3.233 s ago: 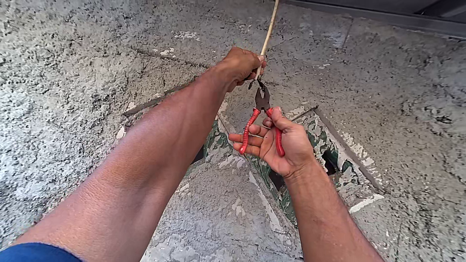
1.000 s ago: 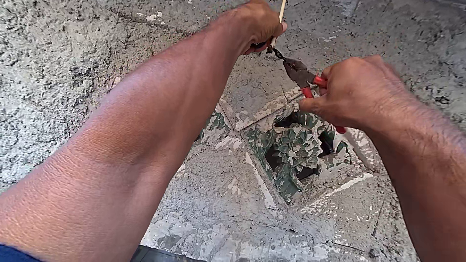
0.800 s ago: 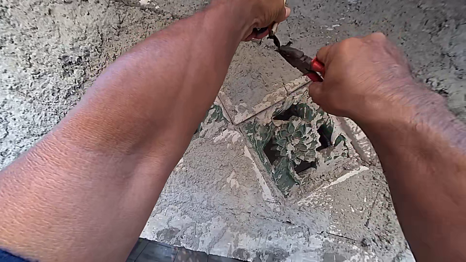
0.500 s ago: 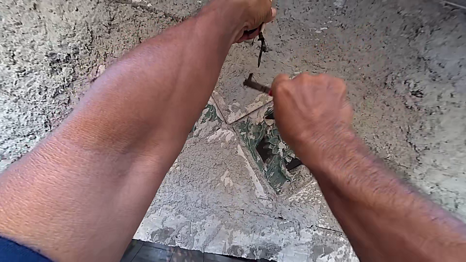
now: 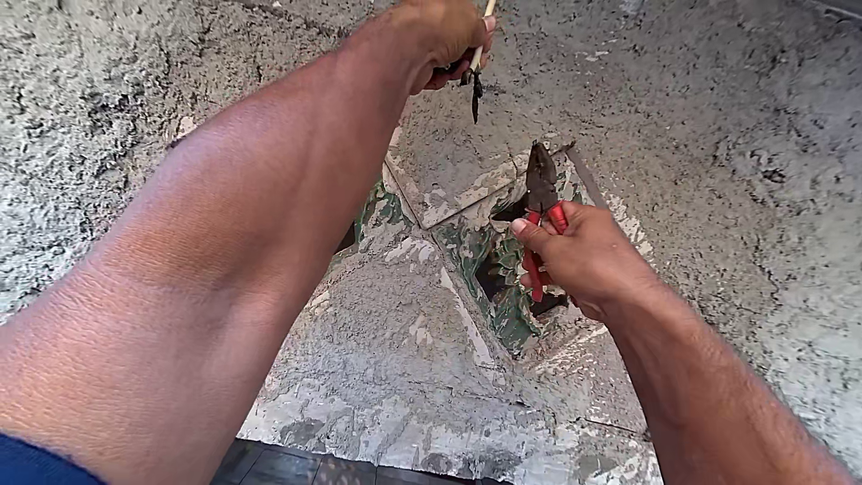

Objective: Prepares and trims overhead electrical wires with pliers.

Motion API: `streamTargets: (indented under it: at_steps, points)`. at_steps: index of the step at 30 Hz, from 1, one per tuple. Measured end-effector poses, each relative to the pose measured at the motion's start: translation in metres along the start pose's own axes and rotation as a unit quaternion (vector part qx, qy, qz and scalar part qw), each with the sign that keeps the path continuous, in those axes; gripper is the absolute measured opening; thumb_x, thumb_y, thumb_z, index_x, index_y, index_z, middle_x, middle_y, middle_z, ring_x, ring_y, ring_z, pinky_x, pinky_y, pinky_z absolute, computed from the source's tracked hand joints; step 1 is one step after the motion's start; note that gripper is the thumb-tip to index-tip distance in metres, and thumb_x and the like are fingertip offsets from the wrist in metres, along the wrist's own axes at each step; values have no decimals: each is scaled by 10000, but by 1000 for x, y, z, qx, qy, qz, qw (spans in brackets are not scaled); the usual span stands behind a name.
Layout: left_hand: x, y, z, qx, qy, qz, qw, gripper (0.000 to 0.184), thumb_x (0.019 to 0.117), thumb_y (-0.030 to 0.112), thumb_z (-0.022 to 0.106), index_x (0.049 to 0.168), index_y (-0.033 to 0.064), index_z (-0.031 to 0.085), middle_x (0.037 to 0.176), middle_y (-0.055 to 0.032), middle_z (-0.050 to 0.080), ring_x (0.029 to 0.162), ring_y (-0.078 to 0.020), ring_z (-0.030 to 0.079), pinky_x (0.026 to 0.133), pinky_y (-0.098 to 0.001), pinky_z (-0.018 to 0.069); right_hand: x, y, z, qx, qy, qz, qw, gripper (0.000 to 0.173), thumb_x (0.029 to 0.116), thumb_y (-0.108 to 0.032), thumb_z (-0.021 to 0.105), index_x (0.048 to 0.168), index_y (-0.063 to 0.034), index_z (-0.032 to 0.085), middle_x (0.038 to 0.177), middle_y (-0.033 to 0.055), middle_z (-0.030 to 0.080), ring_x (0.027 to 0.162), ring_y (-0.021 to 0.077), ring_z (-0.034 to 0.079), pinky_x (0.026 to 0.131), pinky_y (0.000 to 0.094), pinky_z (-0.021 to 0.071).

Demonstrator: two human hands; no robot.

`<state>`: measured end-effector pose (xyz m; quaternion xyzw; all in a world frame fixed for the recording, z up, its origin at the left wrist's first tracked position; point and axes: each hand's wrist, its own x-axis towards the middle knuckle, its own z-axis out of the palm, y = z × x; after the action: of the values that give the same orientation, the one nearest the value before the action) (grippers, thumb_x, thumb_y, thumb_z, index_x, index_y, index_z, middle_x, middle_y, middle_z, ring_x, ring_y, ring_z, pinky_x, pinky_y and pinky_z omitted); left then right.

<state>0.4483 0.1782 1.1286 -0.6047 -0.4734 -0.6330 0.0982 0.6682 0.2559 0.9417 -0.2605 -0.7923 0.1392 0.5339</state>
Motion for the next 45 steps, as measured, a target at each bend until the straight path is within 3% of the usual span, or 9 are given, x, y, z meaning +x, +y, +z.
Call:
streamTargets:
  at_steps: [5,11,13,16,20,25,29,32,45]
  points:
    - [-1,0,-4,-10,-3,6,1000,205,1034,330,608,986,178,736,818,45,692,553,-41,550,478,-169,416,1,1,3,5,-22,34,999,161,1043,-179,605,1109,-36,571,820,113,713,644,218,730,598,386,644]
    - [0,2,0,-38,-8,5,999,229,1045,328,588,984,159,730,791,31,678,570,-56,565,491,-174,435,7,-6,9,-107,-84,-17,991,192,1059,-218,549,1193,-86,507,967,87,715,746,191,687,651,381,568]
    - [3,1,0,-47,-20,2,999,242,1057,341,564,1001,165,722,811,31,679,593,-62,572,510,-181,438,13,-13,8,-155,-65,-50,984,194,1063,-249,509,1196,-110,481,993,81,714,776,211,680,656,431,546]
    - [5,-1,-1,-86,-33,-1,996,224,1057,316,570,1026,148,714,844,15,689,620,-75,594,522,-187,461,22,-25,7,-203,4,-95,975,179,1006,-208,513,1158,-116,502,889,87,661,766,256,663,633,500,523]
    - [9,-7,-3,-145,-44,5,988,229,1060,290,562,1043,130,724,878,-5,693,660,-90,610,561,-200,486,37,-42,7,-193,25,-117,974,167,961,-173,527,1118,-121,509,860,85,639,760,248,656,623,495,513]
    - [5,-15,-3,-216,-44,4,975,221,1063,263,558,1077,100,708,907,-31,697,652,-105,607,556,-205,489,42,-50,19,-148,-5,-124,981,171,992,-195,519,1153,-140,538,900,64,685,769,201,693,635,440,567]
    - [4,-16,-2,-224,-34,-7,974,203,1059,247,562,1083,100,699,903,-32,697,649,-104,608,550,-208,487,32,-53,32,-241,66,-140,958,140,986,-199,511,1098,-115,513,810,96,592,742,282,630,612,499,490]
    - [4,-15,0,-216,-24,-14,976,187,1047,248,584,1052,103,703,886,-27,697,669,-102,619,568,-205,493,30,-55,38,-295,98,-124,942,192,995,-229,508,1133,-95,509,837,141,628,810,351,671,647,555,511]
    - [4,-9,1,-176,-21,-10,984,188,1045,262,592,1052,119,713,835,-13,685,614,-99,587,524,-198,462,30,-61,44,-357,154,-154,908,274,1075,-315,444,1149,-57,500,807,185,639,820,413,692,655,576,526]
